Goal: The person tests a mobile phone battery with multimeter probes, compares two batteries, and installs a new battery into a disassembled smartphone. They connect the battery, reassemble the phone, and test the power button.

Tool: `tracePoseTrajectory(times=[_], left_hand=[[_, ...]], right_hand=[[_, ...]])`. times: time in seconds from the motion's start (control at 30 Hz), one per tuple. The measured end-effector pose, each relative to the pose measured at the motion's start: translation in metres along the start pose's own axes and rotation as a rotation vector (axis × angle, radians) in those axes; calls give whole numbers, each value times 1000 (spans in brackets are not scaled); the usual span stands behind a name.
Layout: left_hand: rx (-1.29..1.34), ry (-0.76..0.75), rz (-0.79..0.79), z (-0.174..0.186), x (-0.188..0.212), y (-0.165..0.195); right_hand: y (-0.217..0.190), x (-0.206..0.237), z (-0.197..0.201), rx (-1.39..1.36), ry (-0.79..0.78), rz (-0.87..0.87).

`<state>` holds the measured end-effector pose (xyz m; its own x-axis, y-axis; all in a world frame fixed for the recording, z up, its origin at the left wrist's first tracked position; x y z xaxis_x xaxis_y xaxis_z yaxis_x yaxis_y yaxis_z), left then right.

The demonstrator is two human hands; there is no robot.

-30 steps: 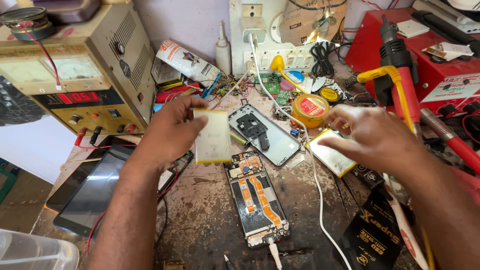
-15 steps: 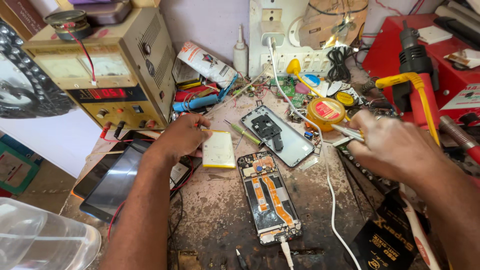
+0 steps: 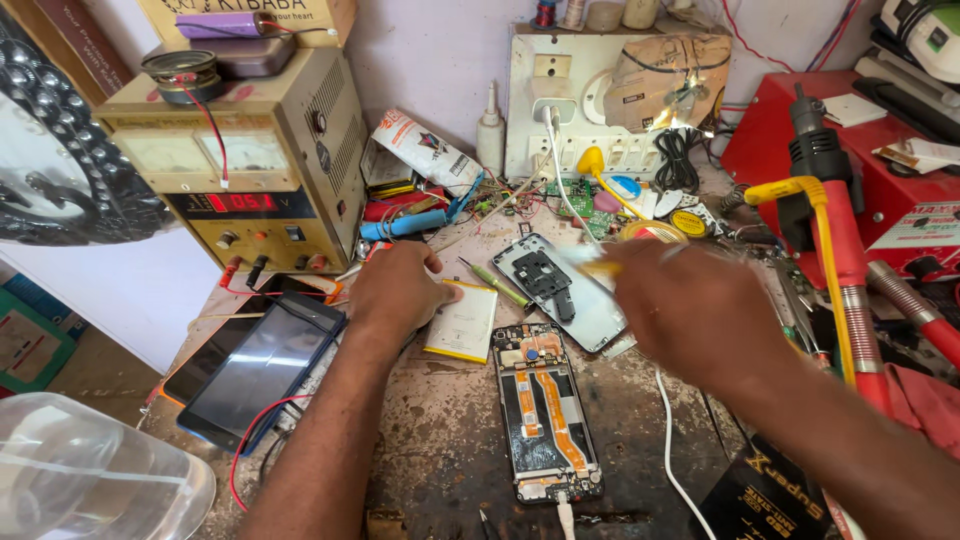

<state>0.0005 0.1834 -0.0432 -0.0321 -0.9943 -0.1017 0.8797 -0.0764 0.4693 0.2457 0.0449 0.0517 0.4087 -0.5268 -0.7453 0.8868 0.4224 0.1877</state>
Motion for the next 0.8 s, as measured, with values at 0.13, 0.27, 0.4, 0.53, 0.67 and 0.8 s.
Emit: tracePoseTrajectory(times=[0.13, 0.27, 0.4, 0.53, 0.67, 0.8], left_hand=[[-65, 98, -63, 9, -2, 5], [67, 288, -98, 33, 1, 4], [197, 519, -86, 60, 9, -2], [265, 669, -114, 72, 14, -4], [240, 605, -149, 62, 8, -2], [146, 223, -291, 34, -1, 7]], right_hand=[[-64, 0, -32, 20, -56, 316], [-95, -5, -81, 86, -229, 370], [-111, -14, -109, 210, -148, 414], [-116, -11, -134, 84, -473, 288], [-98, -11, -136, -55, -728, 83], [-69, -21, -117, -257, -713, -96]])
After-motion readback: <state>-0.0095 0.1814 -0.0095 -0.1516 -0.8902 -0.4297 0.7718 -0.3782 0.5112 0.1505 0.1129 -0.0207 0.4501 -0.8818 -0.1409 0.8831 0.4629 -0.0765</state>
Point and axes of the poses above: each hand's wrist, its own x-axis away from the middle knuckle, its own z-axis out of the back of the hand, y = z × x, the point moved 7 cm from there along -x, towards the middle knuckle, and after that the axes turned 6 degrees about -z, right-handed, at the moved point
